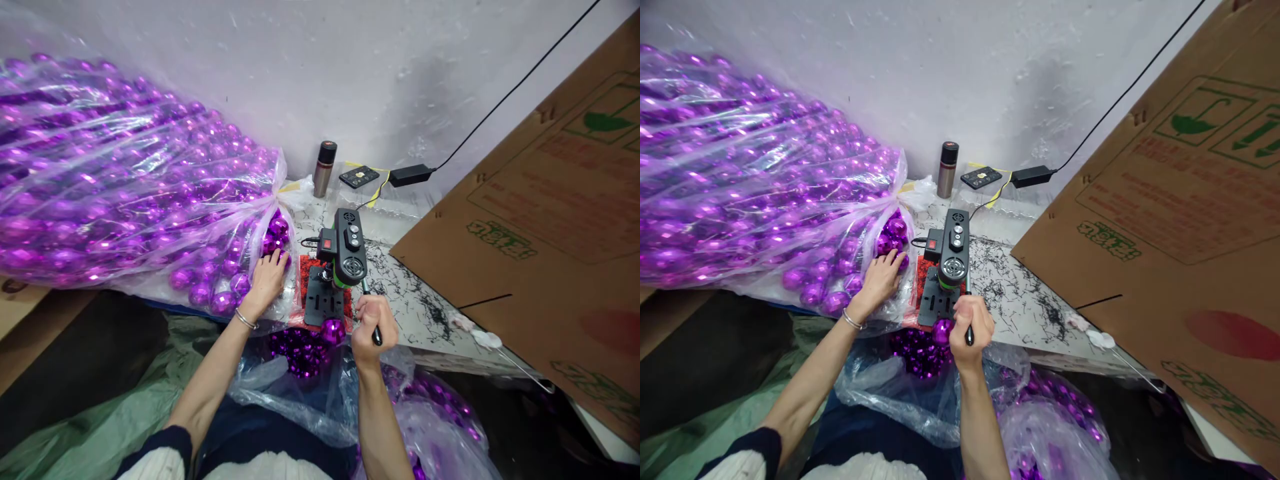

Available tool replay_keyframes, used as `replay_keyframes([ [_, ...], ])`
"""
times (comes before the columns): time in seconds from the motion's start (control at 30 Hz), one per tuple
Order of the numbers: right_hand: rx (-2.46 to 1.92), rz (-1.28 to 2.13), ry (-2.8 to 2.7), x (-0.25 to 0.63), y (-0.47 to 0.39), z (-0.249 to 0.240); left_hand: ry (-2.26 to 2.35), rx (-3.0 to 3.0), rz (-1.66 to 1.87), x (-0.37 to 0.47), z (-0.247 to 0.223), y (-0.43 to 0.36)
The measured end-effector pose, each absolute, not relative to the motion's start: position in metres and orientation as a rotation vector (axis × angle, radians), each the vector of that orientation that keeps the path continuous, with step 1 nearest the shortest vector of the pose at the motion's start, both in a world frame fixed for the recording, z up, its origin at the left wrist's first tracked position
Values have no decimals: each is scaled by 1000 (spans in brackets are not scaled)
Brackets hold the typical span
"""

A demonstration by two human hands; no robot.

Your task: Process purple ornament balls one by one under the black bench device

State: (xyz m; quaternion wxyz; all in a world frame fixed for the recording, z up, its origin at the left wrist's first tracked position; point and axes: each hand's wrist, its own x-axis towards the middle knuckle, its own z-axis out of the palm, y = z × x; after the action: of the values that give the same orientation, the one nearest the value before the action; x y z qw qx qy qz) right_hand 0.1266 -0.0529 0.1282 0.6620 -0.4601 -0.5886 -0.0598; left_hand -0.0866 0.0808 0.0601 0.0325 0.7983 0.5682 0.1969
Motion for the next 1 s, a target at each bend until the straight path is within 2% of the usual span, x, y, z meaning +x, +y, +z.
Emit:
replay_keyframes([
  [0.1,-1019,-141,-1344,128,-53,130,1804,2469,495,-81,59,94],
  [0.27,-1030,-148,-1369,129,-54,128,1777,2346,588,-83,65,96],
  [0.53,-1029,-119,-1371,129,-53,135,1278,1676,1207,-94,91,38],
  [0.77,-1119,-43,-1319,126,-52,160,925,791,1071,-52,62,-21],
  [1.0,-1079,-53,-1335,126,-51,159,1049,917,1122,-31,39,-14],
])
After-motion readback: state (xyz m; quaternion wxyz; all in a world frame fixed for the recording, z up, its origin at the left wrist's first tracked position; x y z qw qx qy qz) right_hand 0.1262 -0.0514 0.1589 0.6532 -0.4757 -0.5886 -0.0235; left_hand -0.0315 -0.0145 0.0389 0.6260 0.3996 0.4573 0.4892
